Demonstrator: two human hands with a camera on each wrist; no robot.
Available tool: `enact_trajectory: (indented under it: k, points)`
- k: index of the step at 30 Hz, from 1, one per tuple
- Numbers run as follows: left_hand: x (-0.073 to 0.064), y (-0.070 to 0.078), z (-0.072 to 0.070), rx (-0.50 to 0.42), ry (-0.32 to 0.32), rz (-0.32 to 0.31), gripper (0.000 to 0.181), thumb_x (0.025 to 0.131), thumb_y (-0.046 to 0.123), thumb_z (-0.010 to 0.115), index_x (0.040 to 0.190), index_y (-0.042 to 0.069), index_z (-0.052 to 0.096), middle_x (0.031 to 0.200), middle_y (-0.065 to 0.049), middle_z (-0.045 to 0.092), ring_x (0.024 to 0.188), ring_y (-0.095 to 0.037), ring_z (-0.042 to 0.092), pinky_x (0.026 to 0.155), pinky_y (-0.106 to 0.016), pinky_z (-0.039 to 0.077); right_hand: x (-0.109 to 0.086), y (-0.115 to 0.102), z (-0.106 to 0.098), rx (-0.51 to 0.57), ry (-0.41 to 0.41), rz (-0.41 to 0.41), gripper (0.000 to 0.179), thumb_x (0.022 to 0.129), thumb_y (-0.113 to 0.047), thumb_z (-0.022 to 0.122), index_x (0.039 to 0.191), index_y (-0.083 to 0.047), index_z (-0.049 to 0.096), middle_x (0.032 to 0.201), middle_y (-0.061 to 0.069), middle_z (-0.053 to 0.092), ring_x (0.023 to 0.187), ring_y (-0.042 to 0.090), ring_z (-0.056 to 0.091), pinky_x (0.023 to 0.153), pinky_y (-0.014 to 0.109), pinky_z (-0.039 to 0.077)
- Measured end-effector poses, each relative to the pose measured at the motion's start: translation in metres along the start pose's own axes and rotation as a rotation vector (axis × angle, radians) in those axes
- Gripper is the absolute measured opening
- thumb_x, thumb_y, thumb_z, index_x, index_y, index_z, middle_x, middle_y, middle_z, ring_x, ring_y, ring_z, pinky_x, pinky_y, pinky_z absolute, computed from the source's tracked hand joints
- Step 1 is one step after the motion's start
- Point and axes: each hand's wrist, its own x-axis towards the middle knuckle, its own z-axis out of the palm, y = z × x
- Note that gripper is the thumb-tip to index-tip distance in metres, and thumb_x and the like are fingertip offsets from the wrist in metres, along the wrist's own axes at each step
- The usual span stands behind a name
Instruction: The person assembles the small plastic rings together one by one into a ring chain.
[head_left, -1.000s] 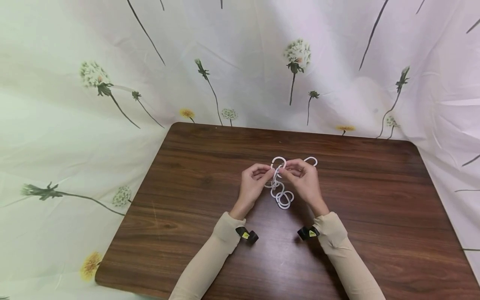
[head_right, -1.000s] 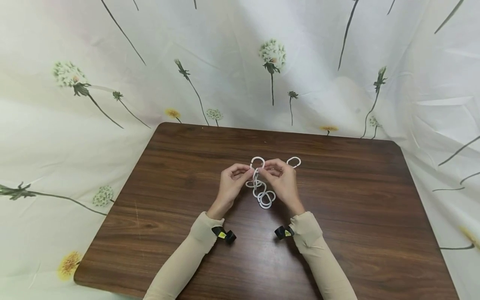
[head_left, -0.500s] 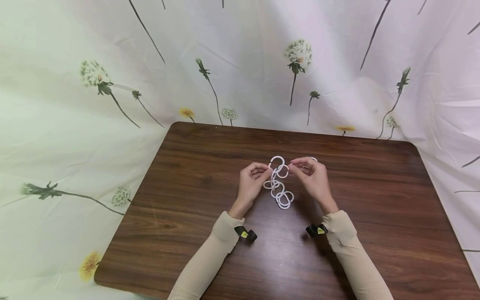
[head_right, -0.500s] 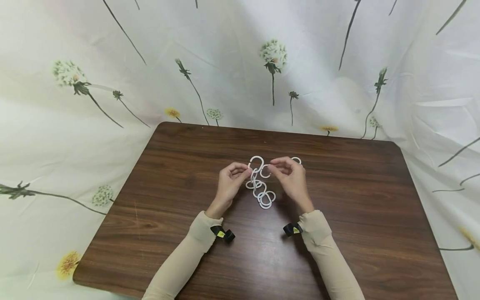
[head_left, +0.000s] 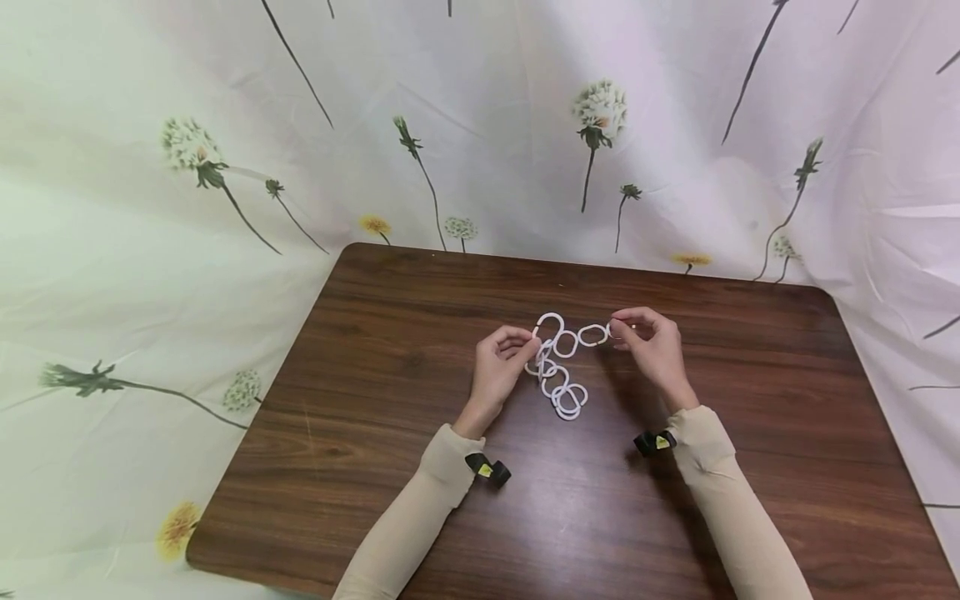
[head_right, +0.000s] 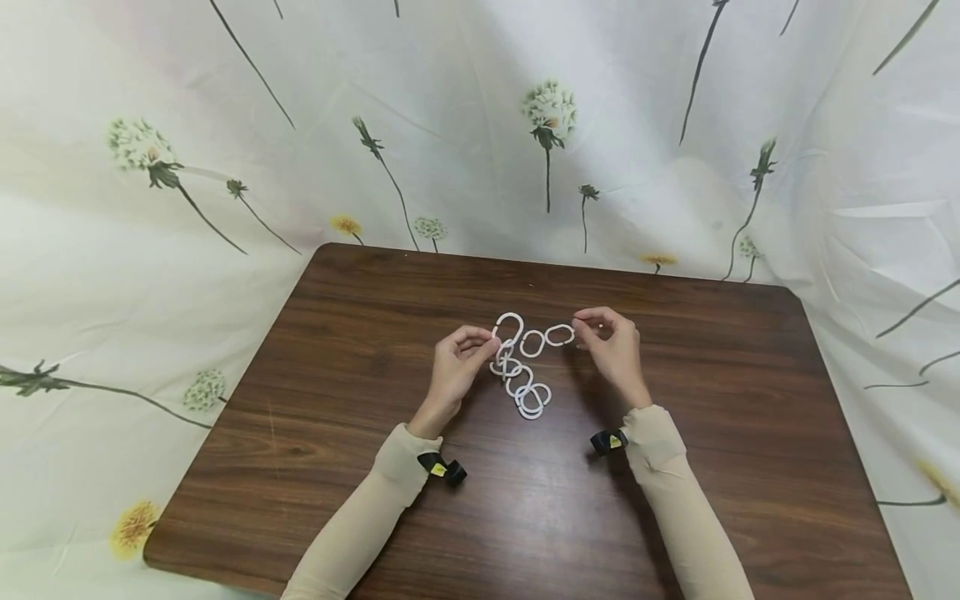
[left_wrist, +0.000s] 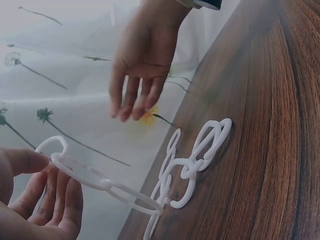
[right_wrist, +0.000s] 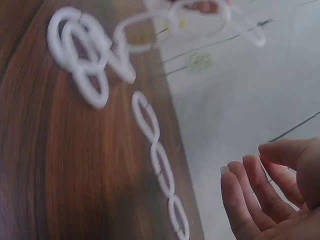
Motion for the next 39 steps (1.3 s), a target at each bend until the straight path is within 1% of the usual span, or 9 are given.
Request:
enact_trajectory:
  k: [2, 5, 8, 12, 15, 19, 25, 31, 39]
  points:
    - [0.0, 0.0, -0.001, -0.001, 0.003, 0.003, 0.017, 0.09, -0.003, 0.077, 0.102, -0.013, 0.069, 0.096, -0.028, 0.074, 0.077, -0.002, 0.069, 0.073, -0.015, 0.057, 0.004, 0.005, -0.004, -0.057, -0.004, 0.011, 0.025, 0.097, -0.005, 0.072, 0.117, 0.011, 0.07, 0.11, 0.032, 0.07, 0.076, -0.003, 0.07, 0.07, 0.029, 0.066]
    - [0.0, 0.0, -0.001, -0.001, 0.004, 0.007, 0.018, 0.089, -0.003, 0.077, 0.102, -0.013, 0.069, 0.097, -0.03, 0.073, 0.077, -0.002, 0.069, 0.073, -0.015, 0.057, 0.01, 0.011, -0.009, -0.142, 0.004, 0.02, 0.024, 0.097, -0.007, 0.073, 0.115, 0.008, 0.071, 0.111, 0.03, 0.072, 0.076, 0.0, 0.071, 0.069, 0.031, 0.066]
    - [-0.001, -0.001, -0.001, 0.0, 0.002, 0.01, 0.018, 0.089, -0.002, 0.078, 0.102, -0.013, 0.069, 0.098, -0.032, 0.073, 0.078, -0.003, 0.069, 0.073, -0.015, 0.057, 0.013, 0.015, -0.013, -0.224, 0.017, 0.024, 0.023, 0.096, -0.007, 0.075, 0.115, 0.005, 0.072, 0.109, 0.026, 0.075, 0.078, 0.006, 0.072, 0.067, 0.023, 0.064]
    - [-0.001, -0.001, -0.002, 0.007, -0.004, 0.015, 0.019, 0.09, -0.002, 0.078, 0.102, -0.013, 0.069, 0.099, -0.034, 0.072, 0.078, -0.003, 0.069, 0.074, -0.015, 0.057, 0.015, 0.021, -0.017, -0.347, 0.036, 0.022, 0.024, 0.093, -0.011, 0.078, 0.115, 0.0, 0.074, 0.104, 0.022, 0.078, 0.08, 0.006, 0.068, 0.063, 0.01, 0.048]
    - [-0.002, 0.001, -0.002, 0.006, -0.006, 0.018, 0.019, 0.09, -0.002, 0.077, 0.102, -0.013, 0.069, 0.1, -0.034, 0.072, 0.078, -0.002, 0.069, 0.075, -0.016, 0.058, 0.016, 0.025, -0.02, -0.401, 0.043, 0.018, 0.028, 0.092, -0.013, 0.08, 0.117, -0.002, 0.074, 0.104, 0.022, 0.078, 0.089, 0.02, 0.072, 0.068, 0.009, 0.041]
    - [-0.002, 0.001, -0.002, 0.012, 0.004, 0.013, 0.018, 0.09, -0.002, 0.078, 0.103, -0.013, 0.07, 0.1, -0.031, 0.073, 0.079, -0.003, 0.069, 0.075, -0.016, 0.057, 0.017, 0.029, -0.023, -0.438, 0.029, 0.03, 0.035, 0.091, -0.013, 0.081, 0.121, 0.0, 0.071, 0.112, 0.025, 0.076, 0.106, 0.038, 0.072, 0.082, 0.018, 0.043]
    - [-0.004, 0.002, -0.002, 0.014, 0.014, 0.006, 0.02, 0.089, -0.003, 0.078, 0.104, -0.013, 0.07, 0.101, -0.031, 0.073, 0.079, -0.005, 0.068, 0.075, -0.016, 0.057, 0.019, 0.033, -0.024, -0.452, -0.017, 0.057, 0.044, 0.09, -0.012, 0.081, 0.128, 0.002, 0.065, 0.122, 0.027, 0.072, 0.114, 0.041, 0.07, 0.096, 0.039, 0.05]
    - [-0.004, 0.002, -0.002, 0.007, 0.009, -0.003, 0.019, 0.09, -0.002, 0.078, 0.103, -0.012, 0.07, 0.1, -0.031, 0.073, 0.078, -0.003, 0.069, 0.075, -0.016, 0.057, 0.023, 0.041, -0.021, -0.462, -0.045, 0.076, 0.052, 0.088, -0.011, 0.083, 0.132, 0.004, 0.061, 0.128, 0.028, 0.068, 0.119, 0.042, 0.066, 0.101, 0.047, 0.052]
    - [-0.004, 0.002, -0.003, 0.009, 0.0, 0.016, 0.019, 0.09, 0.0, 0.078, 0.102, -0.013, 0.069, 0.1, -0.033, 0.072, 0.079, -0.003, 0.069, 0.075, -0.016, 0.058, 0.03, 0.045, -0.018, -0.531, -0.067, 0.019, 0.057, 0.085, -0.012, 0.085, 0.133, 0.007, 0.06, 0.128, 0.031, 0.065, 0.119, 0.045, 0.063, 0.105, 0.055, 0.05]
